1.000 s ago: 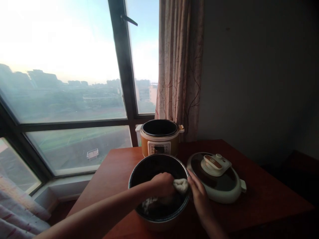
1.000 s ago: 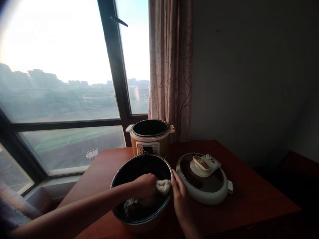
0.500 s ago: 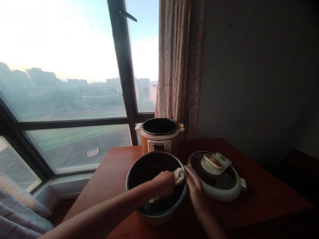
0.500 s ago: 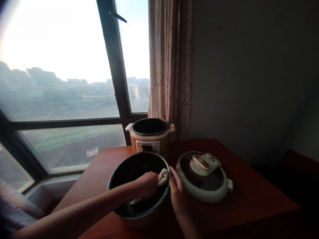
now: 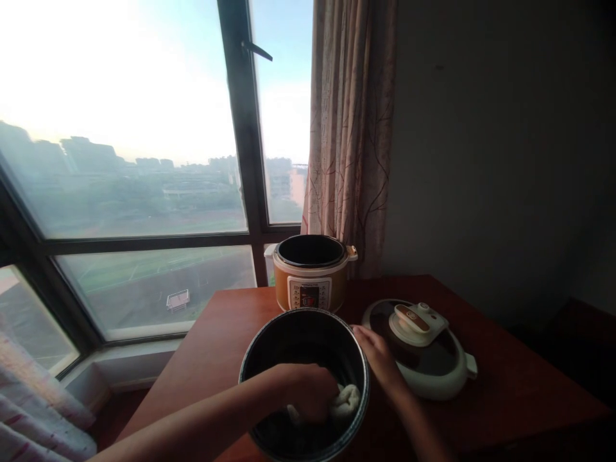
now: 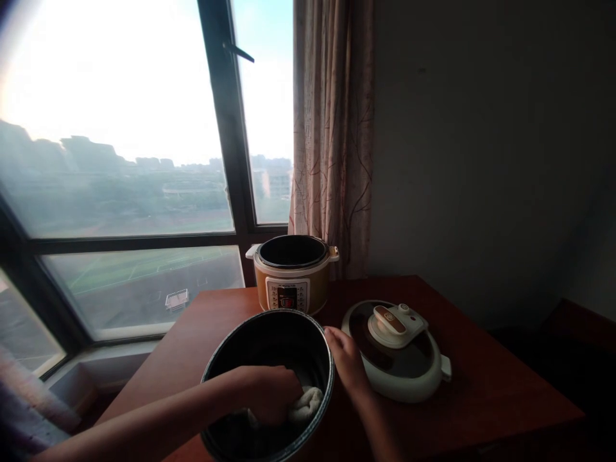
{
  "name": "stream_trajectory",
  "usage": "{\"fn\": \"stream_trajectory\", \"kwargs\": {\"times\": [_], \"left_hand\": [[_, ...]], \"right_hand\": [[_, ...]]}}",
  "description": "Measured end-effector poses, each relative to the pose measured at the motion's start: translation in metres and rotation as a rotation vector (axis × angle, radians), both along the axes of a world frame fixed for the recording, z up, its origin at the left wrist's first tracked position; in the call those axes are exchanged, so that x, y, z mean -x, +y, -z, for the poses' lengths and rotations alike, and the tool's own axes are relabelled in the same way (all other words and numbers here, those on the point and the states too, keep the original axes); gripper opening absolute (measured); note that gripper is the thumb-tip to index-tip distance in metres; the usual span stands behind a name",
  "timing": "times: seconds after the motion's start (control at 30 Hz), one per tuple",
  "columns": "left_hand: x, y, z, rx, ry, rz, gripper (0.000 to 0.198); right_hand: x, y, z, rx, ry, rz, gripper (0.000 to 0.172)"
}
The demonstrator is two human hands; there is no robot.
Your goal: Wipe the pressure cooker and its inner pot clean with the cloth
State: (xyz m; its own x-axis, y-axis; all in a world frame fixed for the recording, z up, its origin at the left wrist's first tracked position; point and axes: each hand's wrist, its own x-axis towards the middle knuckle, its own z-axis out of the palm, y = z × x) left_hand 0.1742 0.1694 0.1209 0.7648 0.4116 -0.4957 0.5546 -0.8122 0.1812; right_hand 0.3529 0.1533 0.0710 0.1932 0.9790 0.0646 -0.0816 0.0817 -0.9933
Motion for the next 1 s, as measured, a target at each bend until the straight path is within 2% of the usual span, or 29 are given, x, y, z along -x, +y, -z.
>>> {"fn": "stream_trajectory", "kwargs": {"times": [0.1,0.2,0.27,0.37,0.47,0.57,0.67,0.77,0.83,1.0], "left_hand": [[-0.004,-0.004,-0.008,0.0,0.085,0.002,0.028],[-0.004,-0.002,-0.01,0.015,0.014,-0.09,0.03],[-0.003,0.003,-0.008,0.082,-0.07,-0.252,0.026],[-0.003,0.012,-0.004,0.282,-0.279,-0.576,0.015],[-0.003,0.022,0.0,0.403,-0.439,-0.739,0.011],[0.0,0.031,0.003,0.425,-0.526,-0.828,0.013],[0.008,0.041,0.005,0.407,-0.581,-0.917,0.011],[0.013,0.048,0.007,0.387,-0.588,-0.947,0.011],[0.012,0.049,0.007,0.378,-0.57,-0.912,0.015],[-0.004,0.03,0.005,0.258,-0.457,-0.671,0.008]], "right_hand": [[-0.001,-0.025,0.005,0.036,0.027,0.055,0.053],[0.0,-0.055,0.015,0.058,0.134,0.153,0.059],[0.005,-0.073,0.023,0.1,0.164,0.168,0.07],[0.024,-0.092,0.031,0.147,0.167,0.221,0.086],[0.044,-0.1,0.032,0.112,0.16,0.284,0.099],[0.056,-0.099,0.03,0.064,0.131,0.304,0.108],[0.056,-0.098,0.027,0.057,0.128,0.286,0.108],[0.055,-0.096,0.024,0.059,0.141,0.257,0.103],[0.055,-0.094,0.023,0.048,0.145,0.248,0.101],[0.049,-0.083,0.023,0.034,0.152,0.241,0.092]]}}
